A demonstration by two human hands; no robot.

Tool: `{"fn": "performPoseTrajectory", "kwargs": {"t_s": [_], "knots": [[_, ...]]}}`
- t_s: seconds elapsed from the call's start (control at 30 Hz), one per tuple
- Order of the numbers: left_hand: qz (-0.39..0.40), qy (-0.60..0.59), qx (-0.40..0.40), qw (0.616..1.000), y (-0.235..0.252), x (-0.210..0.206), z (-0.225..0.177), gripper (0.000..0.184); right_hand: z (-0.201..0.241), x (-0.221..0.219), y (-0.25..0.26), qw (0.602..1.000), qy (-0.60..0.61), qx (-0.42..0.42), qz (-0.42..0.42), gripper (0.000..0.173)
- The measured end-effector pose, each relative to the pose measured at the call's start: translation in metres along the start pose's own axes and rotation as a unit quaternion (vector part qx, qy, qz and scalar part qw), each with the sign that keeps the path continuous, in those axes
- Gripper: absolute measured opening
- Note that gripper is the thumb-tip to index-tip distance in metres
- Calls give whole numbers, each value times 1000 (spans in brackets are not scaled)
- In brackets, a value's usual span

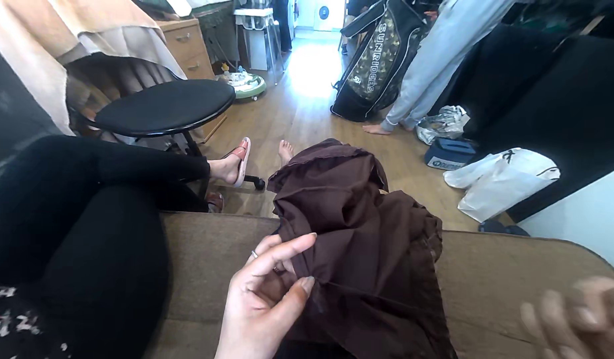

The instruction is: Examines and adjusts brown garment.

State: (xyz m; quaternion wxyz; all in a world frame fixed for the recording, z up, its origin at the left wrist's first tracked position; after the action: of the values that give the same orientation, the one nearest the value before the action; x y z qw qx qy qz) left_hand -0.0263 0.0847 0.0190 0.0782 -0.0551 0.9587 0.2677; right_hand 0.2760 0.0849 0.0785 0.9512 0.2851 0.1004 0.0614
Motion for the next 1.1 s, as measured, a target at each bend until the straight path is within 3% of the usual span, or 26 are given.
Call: {"fn": "performPoseTrajectory", "kwargs": {"t_s": [0.1, 0.2, 0.4, 0.8, 0.9, 1.1], "knots": [[-7, 6, 12, 1000, 4, 6, 7, 43, -40, -39, -10, 998, 0, -34, 54, 11], [-37, 1, 22, 999, 8, 15, 17, 41, -89, -70, -29, 992, 77, -58, 75, 9], [-140, 43, 17, 989, 20, 51, 21, 41, -156, -71, -50, 989, 132, -66, 7, 13], [-251, 106, -28, 962, 28, 78, 26, 45, -163, -69, -53, 995, 89, -23, -28, 12], [-254, 148, -69, 953, 29, 79, 19, 40, -164, -69, -55, 996, 78, -18, -27, 13], [-206, 161, -15, 965, 31, 81, 23, 42, -153, -65, -49, 995, 81, -36, -48, 14]]}}
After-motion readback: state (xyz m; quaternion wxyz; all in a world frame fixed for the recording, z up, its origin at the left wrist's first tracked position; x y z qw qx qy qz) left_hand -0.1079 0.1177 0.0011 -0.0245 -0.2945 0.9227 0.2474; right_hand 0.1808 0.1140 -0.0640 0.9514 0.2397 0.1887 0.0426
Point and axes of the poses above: each hand's wrist, its own y-axis towards the middle knuckle, its own x-axis out of the back of the hand, z = x × y, the point moved 7 cm from there along y, towards the middle knuckle, and after that the axes turned 3 degrees about y, right-handed, at the moved point
